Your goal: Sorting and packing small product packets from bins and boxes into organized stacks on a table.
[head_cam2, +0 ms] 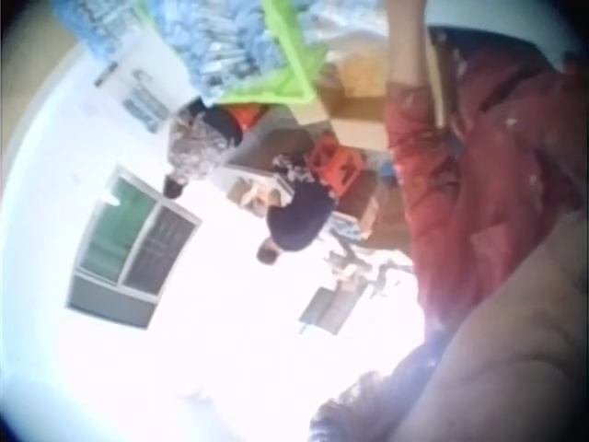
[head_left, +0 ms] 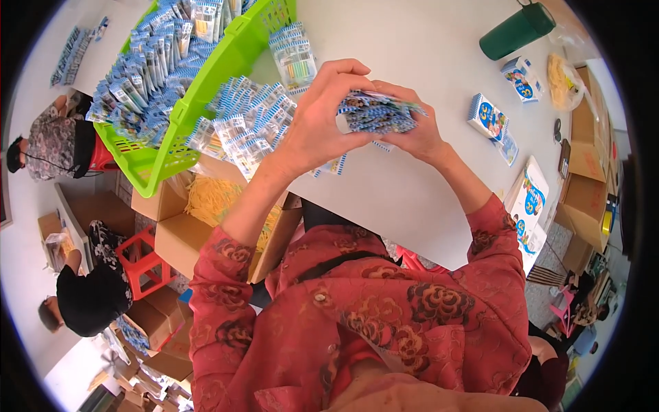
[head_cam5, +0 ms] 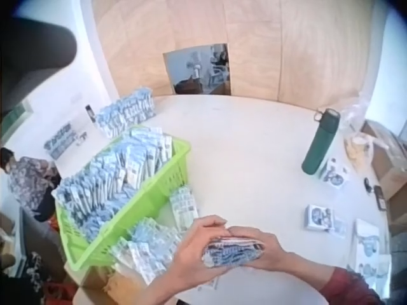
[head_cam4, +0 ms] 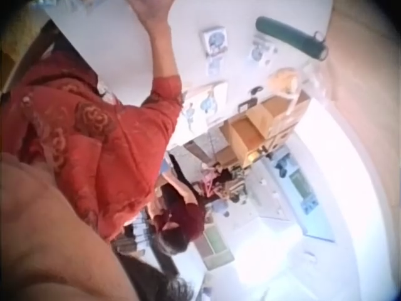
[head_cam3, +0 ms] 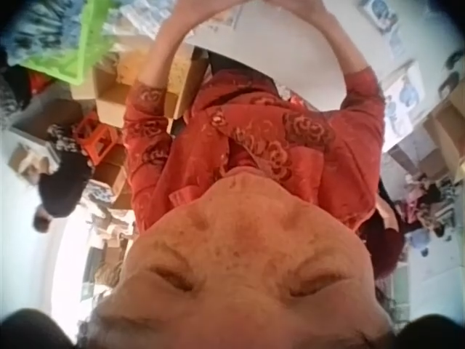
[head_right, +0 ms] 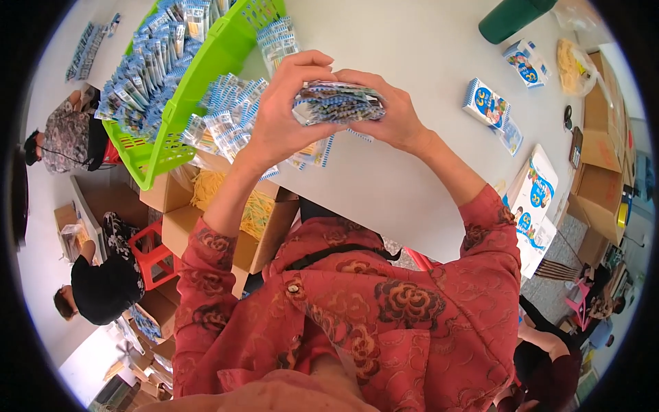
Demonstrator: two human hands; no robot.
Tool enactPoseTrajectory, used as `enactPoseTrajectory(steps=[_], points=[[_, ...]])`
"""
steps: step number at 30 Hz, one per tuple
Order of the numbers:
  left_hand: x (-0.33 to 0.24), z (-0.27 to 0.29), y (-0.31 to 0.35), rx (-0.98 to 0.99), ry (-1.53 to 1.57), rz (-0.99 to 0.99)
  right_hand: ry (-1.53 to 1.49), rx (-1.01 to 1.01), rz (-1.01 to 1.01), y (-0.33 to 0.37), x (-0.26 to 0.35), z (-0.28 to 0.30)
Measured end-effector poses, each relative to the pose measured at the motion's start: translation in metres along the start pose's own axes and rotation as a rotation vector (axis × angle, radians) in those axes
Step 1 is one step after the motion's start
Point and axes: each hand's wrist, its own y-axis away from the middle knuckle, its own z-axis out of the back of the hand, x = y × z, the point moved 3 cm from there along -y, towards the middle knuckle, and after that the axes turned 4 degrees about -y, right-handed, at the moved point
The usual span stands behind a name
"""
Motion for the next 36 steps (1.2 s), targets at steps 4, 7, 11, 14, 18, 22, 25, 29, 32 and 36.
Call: enactPoseTrajectory(steps=[4,7,11,14,18,22,25,29,32,36], points=[[0.042,-0.026,0.023,0.08,0.024,0.078,0.012,0.133,-0.276,0.018,-0.027,-0.006],[0.047,-0.036,0.026,0.13,0.073,0.133,-0.062,0.134,-0.342,0.027,-0.033,-0.004],[0.05,-0.043,0.018,0.055,0.105,0.153,-0.078,0.112,-0.357,0.033,-0.034,-0.002],[0.057,-0.048,0.013,-0.015,0.111,0.164,-0.015,0.036,-0.391,0.029,-0.035,-0.004],[0.06,-0.055,0.006,-0.086,0.15,0.285,0.088,-0.019,-0.41,0.019,-0.051,-0.001],[0.07,-0.043,0.004,-0.044,0.459,0.443,-0.146,0.024,-0.676,0.009,-0.051,0.009],[0.066,-0.034,0.009,-0.008,0.715,0.477,-0.247,-0.096,-0.685,0.008,-0.035,0.016],[0.058,-0.043,0.027,0.038,0.834,0.528,-0.34,-0.042,-0.734,0.006,-0.023,0.013],[0.056,-0.051,0.033,-0.06,0.799,0.626,-0.28,0.024,-0.715,0.003,-0.022,0.008],[0.06,-0.064,0.042,-0.115,0.792,0.735,-0.058,0.075,-0.737,0.003,-0.016,0.012]])
